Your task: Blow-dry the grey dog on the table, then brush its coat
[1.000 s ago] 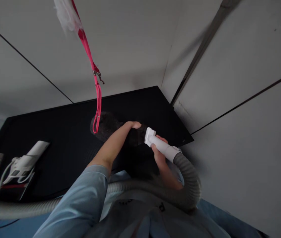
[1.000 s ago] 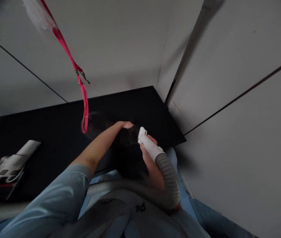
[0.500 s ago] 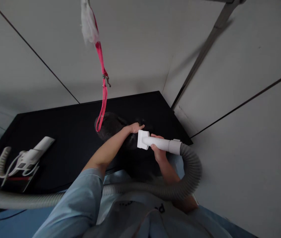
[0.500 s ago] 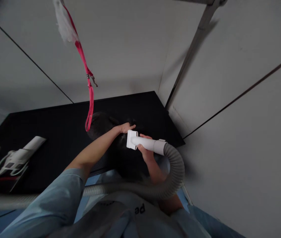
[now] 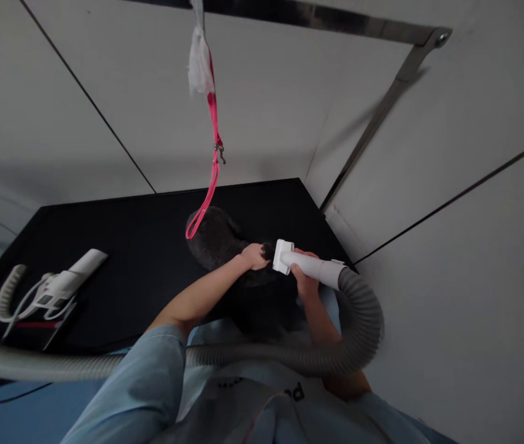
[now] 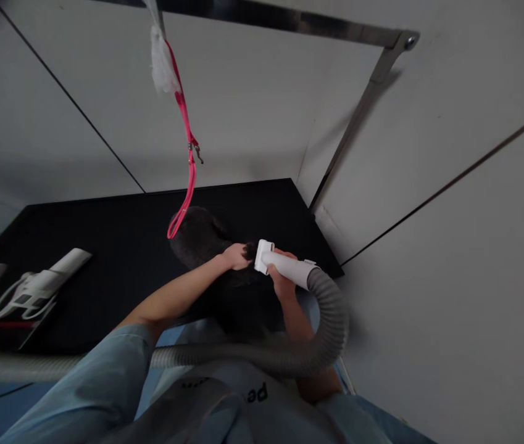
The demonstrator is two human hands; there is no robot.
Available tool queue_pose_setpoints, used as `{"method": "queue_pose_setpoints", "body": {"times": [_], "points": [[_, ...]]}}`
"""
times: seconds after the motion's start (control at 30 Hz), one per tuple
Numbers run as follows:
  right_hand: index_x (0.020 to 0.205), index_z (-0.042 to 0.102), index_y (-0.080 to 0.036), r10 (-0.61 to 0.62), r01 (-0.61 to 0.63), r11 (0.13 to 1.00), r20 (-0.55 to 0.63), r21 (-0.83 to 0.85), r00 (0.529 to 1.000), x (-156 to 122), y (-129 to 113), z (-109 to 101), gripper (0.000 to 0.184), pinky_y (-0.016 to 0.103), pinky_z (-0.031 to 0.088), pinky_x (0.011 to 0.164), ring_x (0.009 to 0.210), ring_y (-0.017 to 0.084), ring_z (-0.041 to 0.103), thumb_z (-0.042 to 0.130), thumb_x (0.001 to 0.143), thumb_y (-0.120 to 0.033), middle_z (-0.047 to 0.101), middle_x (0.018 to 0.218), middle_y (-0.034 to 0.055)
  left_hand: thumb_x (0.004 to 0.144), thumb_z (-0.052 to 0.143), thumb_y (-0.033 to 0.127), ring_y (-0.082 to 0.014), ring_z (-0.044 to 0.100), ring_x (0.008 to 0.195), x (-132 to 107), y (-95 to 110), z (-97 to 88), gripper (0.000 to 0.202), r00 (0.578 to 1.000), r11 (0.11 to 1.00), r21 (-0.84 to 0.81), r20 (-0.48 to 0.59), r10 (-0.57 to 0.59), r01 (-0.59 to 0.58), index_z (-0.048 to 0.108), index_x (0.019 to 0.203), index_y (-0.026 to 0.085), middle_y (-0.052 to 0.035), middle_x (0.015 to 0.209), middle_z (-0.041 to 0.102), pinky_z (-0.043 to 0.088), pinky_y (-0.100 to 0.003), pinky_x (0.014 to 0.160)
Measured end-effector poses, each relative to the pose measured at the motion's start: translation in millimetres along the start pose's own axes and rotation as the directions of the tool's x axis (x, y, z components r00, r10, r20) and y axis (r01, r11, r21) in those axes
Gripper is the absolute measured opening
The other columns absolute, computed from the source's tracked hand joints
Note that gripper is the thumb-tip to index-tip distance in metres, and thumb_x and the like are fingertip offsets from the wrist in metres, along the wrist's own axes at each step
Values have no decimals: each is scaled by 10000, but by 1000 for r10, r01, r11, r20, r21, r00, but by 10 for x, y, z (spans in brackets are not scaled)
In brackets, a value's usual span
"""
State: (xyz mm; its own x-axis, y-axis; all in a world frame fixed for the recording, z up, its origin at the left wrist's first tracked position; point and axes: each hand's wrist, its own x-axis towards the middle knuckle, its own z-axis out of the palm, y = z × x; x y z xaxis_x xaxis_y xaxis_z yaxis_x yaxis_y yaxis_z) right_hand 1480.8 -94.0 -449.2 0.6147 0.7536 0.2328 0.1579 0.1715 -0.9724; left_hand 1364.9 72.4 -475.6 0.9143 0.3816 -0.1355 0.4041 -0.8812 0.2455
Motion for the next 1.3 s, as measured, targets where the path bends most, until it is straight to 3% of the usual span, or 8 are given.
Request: {"method": "queue_pose_setpoints", "body": {"times": [0.2,0.47,0.63,0.8,0.93,1.03,1.13,1.3], "points": [[1036,498,-236,33,-31,998,18,-62,999,-64,38,-60,342,448,480,913,1008,220,605,590,713,-299,629,1099,63,859,420,320,-207,637,898,-51,20,44,316,999,997,64,-9,35,-35,695,886,166,-85,904,696,483,-296,828],[1043,502,-251,34,-39,998,108,52,994,-97,60,-79,362,448,471,951,1032,224,603,622,703,-288,622,1106,48,820,428,359,-168,640,693,-98,167,19,372,994,998,-42,-89,-58,54,714,714,147,-68,707,675,500,-209,666],[1047,486,-256,49,-58,992,80,111,996,-124,26,-87,372,477,462,959,1051,235,595,635,708,-288,614,1139,46,810,487,437,-206,651,812,-151,177,-79,384,993,996,-80,-102,-57,49,687,995,166,-92,950,667,498,-264,731],[1037,506,-255,59,-63,993,36,103,998,-133,54,-135,358,480,447,968,1033,233,595,634,703,-279,616,1119,42,916,292,398,-211,621,989,-159,164,-94,446,989,979,-177,-81,-120,104,607,1158,197,-92,1096,642,471,-292,837],[1059,506,-239,66,-66,995,6,70,998,-142,77,-183,363,448,426,984,1045,230,589,619,717,-283,626,1113,43,898,343,432,-236,617,1035,-82,240,-74,464,949,930,-213,-32,-312,299,571,1191,153,-133,1127,651,469,-312,847],[1064,502,-247,69,-73,992,43,102,997,-161,75,-203,372,412,436,975,1049,225,587,626,718,-297,624,1113,36,816,480,471,-289,634,996,-3,324,-71,438,895,889,-105,86,-438,445,644,1052,139,-166,1044,679,477,-352,818],[1035,517,-260,87,-88,991,12,103,996,-179,81,-219,369,393,433,982,1047,212,584,657,696,-299,618,1103,18,792,501,465,-302,637,979,45,393,-60,388,906,904,-68,73,-416,421,678,970,169,-152,1009,688,470,-387,827],[1053,501,-273,120,-123,981,31,153,992,-188,120,-299,387,412,427,989,1041,204,590,649,701,-331,631,1087,5,786,513,319,-263,631,913,-66,483,59,241,968,979,-87,-156,-198,187,683,868,169,-113,933,681,425,-428,920]]}}
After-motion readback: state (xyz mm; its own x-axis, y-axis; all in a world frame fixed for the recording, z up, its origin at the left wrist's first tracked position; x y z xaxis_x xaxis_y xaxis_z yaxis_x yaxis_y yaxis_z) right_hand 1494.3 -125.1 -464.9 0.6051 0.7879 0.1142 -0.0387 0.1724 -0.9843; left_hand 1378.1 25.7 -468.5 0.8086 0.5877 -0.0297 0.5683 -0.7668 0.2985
